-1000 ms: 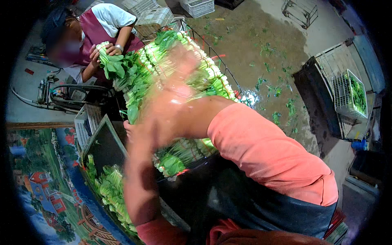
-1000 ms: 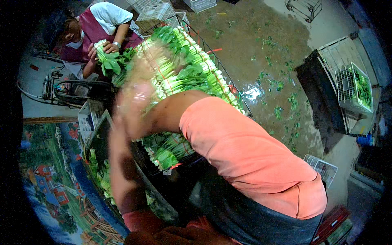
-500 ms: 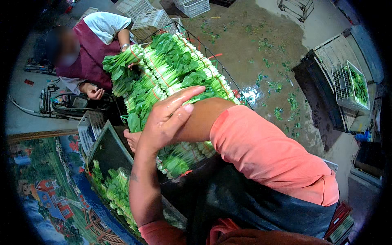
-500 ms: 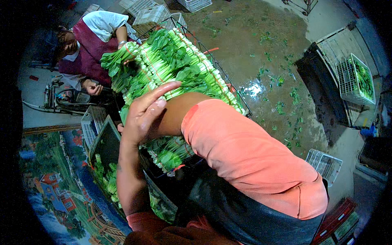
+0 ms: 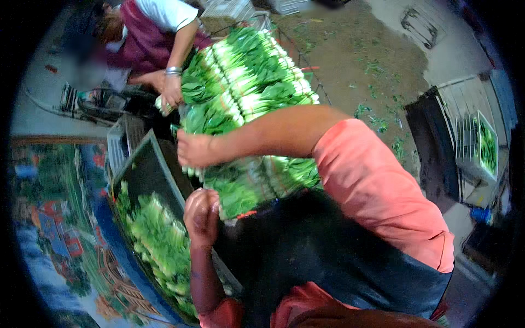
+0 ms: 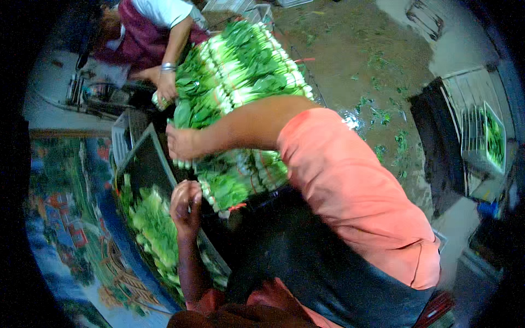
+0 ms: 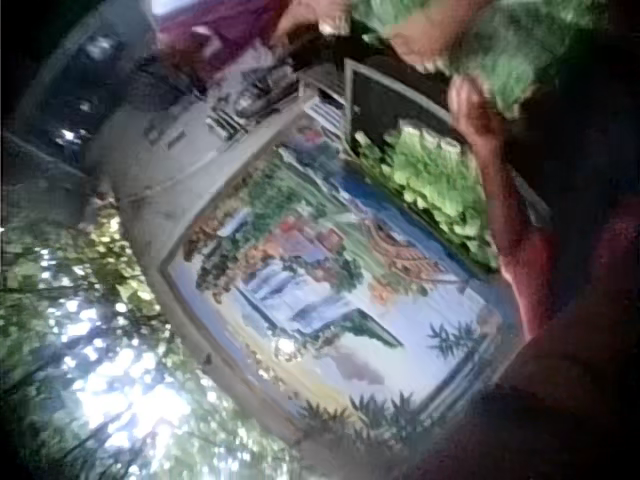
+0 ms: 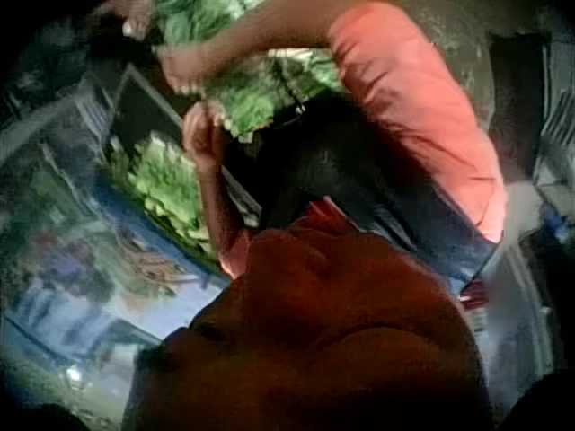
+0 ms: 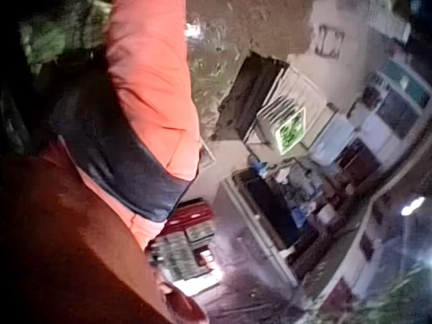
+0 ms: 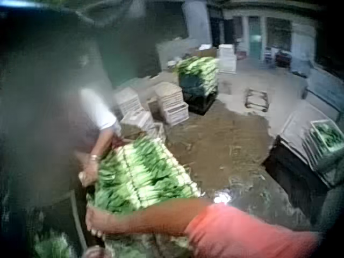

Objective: The person washes leafy green vegetables in a water-filled trough and places them into a wire basket. They repeatedly pick up bunches, rinse them, and arrange them in the basket, occasionally moving a plastic crate to the side.

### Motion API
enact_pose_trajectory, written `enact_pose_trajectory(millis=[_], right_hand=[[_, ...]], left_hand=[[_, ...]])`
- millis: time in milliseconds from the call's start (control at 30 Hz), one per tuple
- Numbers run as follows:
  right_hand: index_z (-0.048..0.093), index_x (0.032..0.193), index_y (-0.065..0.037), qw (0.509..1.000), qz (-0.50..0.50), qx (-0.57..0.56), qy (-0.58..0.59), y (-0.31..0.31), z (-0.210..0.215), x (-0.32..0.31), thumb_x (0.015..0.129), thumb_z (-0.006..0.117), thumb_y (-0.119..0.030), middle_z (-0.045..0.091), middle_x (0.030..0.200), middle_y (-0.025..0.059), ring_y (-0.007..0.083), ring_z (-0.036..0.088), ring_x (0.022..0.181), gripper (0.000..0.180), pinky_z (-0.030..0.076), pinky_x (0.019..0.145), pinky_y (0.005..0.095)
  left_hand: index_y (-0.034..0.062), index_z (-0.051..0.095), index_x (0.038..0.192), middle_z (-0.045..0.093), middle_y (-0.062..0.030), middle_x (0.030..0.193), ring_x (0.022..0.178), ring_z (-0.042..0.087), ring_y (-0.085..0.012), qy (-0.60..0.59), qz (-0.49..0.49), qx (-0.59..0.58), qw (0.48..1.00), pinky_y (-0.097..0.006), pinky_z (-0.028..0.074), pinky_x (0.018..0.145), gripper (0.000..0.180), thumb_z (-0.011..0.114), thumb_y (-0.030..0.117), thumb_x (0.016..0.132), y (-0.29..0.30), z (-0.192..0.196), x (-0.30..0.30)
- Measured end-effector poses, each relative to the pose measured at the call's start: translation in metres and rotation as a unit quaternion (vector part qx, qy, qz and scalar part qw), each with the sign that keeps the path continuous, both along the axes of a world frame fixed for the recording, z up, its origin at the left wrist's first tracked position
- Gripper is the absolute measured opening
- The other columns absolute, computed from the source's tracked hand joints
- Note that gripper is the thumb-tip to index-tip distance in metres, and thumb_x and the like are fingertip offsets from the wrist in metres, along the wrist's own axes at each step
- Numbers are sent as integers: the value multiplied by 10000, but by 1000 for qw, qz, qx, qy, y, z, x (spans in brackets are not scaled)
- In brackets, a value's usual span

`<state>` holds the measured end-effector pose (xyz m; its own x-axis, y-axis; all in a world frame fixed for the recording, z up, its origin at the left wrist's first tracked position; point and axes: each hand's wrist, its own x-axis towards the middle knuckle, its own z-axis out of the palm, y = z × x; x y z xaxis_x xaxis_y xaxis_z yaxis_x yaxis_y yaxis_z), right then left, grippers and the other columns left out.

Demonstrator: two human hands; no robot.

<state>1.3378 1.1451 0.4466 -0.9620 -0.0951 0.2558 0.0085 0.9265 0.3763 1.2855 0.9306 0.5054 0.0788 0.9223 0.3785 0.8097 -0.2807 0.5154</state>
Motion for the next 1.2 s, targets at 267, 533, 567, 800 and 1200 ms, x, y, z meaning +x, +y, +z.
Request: enact_pose_trajectory(millis=[267,533,567,800,1200], right_hand=[[541,1316,-22,903,-153,-398,63,43,48,70,719,841,-313,682,1184,206,384,654,1108,728,507,975,453],[521,1373,-10,875,-116,-466,61,-10,55,86,698,876,-425,657,1238,219,405,638,1134,868,517,959,458],[516,1372,-21,903,-81,-412,88,-21,59,84,701,863,-354,652,1220,192,399,627,1126,826,520,938,470],[497,1321,-21,930,-84,-358,19,-122,63,41,685,858,-261,620,1111,156,346,635,1053,770,504,895,476],[448,1424,22,904,-57,-423,-38,-170,-86,-10,878,727,-479,527,1376,272,434,513,1249,792,404,1069,512]], left_hand=[[17,707,991,653,-57,814,749,604,-156,-452,412,-50,790,-323,505,764,293,637,301,1003,-97,-69,-60],[19,646,1200,691,-83,1045,963,661,-175,-510,384,-34,769,-331,521,902,272,653,208,1005,-101,-100,-79],[20,645,1206,694,-83,1068,973,661,-172,-496,384,-36,778,-322,518,902,269,656,195,1001,-98,-99,-75],[4,623,1281,677,-104,1187,1071,628,-166,-401,390,-5,829,-300,491,952,311,644,85,982,-112,-143,-101],[61,669,1158,648,-117,1169,1190,576,-305,102,106,13,989,-433,453,1004,299,647,280,954,-64,-150,-152]])
